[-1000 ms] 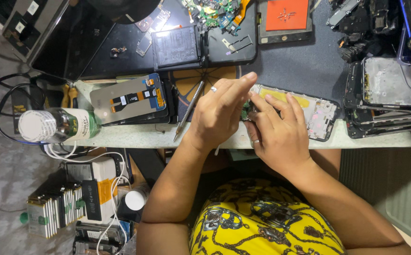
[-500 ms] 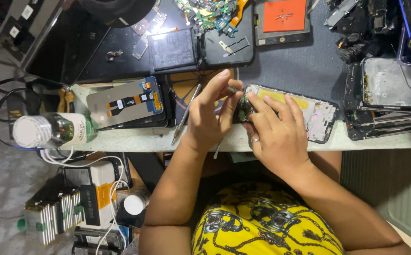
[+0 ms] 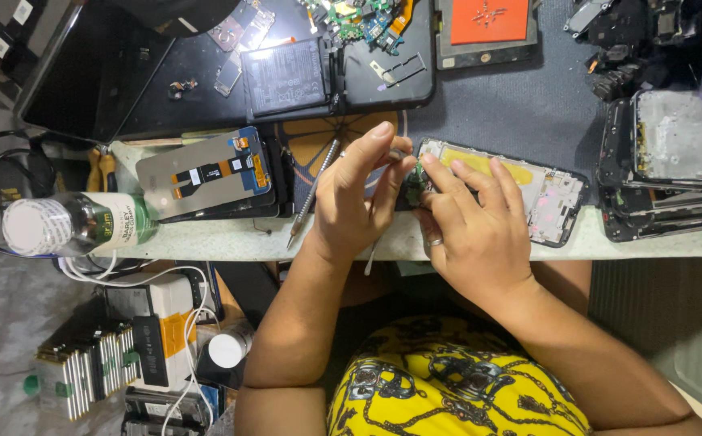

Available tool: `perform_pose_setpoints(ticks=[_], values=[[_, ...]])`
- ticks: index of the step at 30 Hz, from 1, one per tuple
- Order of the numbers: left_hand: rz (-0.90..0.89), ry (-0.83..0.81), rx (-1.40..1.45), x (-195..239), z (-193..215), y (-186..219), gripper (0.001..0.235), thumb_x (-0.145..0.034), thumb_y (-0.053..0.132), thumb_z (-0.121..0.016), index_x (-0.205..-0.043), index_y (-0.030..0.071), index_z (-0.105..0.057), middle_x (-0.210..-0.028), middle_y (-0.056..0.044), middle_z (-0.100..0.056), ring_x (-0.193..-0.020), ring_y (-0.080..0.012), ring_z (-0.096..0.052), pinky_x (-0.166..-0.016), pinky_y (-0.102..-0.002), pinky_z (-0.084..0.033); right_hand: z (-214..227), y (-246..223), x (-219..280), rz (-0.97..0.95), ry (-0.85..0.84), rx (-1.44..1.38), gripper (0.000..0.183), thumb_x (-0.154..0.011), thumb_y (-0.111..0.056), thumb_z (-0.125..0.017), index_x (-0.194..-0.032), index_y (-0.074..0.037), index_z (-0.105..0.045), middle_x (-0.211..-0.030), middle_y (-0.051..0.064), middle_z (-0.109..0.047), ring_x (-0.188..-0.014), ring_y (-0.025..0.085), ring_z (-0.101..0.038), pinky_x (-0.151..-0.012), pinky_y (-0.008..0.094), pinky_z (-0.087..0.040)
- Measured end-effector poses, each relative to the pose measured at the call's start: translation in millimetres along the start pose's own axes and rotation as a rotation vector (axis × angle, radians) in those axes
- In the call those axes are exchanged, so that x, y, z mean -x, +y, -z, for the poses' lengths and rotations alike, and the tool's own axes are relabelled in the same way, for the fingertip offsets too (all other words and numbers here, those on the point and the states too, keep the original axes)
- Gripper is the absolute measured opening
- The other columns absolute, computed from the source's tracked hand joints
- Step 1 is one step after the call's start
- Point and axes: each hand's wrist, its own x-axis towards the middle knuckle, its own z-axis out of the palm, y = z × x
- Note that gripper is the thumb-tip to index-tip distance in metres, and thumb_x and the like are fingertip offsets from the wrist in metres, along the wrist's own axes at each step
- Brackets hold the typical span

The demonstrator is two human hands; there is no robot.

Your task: The person disassembles a smartphone by prying open the back cover, removing the battery, and detaching internal components using tweezers and a screwdriver. The person places removed parts on the workbench and continues to separate the screen assembly from the frame.

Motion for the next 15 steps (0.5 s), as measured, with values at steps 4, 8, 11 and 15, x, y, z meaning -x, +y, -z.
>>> perform_pose_setpoints(ticks=[4,8,11,15], values=[[-0.019,-0.016,-0.018,-2,0,1,0.057,-0.102,-0.009,-0.073,-0.147,0.006,-0.041,-0.115,-0.017,-0.070,-0.092,-0.0224,-0.075,-0.082,-0.030,-0.063,-1,1,1,0.004,-0.002,0.003,0.024,-0.083,-0.013,-0.077,-0.102,-0.005,-0.066,-0.144,0.006,-0.063,-0.126,0.032,-0.060,-0.118,0.056,-0.037],[-0.067,-0.044,-0.051,-9,2,5,0.052,-0.100,-0.010,-0.075,-0.142,0.004,-0.047,-0.109,-0.014,-0.070,-0.088,-0.0265,-0.072,-0.077,-0.033,-0.060,-2,2,2,0.006,-0.001,-0.004,0.023,-0.083,-0.012,-0.077,-0.102,-0.006,-0.067,-0.145,0.007,-0.063,-0.125,0.032,-0.060,-0.117,0.056,-0.037],[-0.147,-0.059,-0.075,-16,3,10,0.049,-0.097,-0.010,-0.076,-0.137,0.005,-0.053,-0.108,-0.015,-0.069,-0.091,-0.0297,-0.072,-0.075,-0.033,-0.059,-3,1,2,0.004,0.013,-0.010,0.023,-0.086,-0.015,-0.078,-0.103,-0.006,-0.067,-0.142,0.007,-0.064,-0.125,0.032,-0.060,-0.117,0.056,-0.037],[-0.149,-0.089,-0.139,-22,2,15,0.050,-0.093,-0.008,-0.078,-0.136,0.007,-0.057,-0.107,-0.014,-0.069,-0.087,-0.0286,-0.070,-0.073,-0.034,-0.059,-3,1,1,-0.003,0.018,-0.002,0.022,-0.088,-0.017,-0.078,-0.105,-0.007,-0.067,-0.135,0.006,-0.065,-0.125,0.031,-0.059,-0.117,0.056,-0.037]])
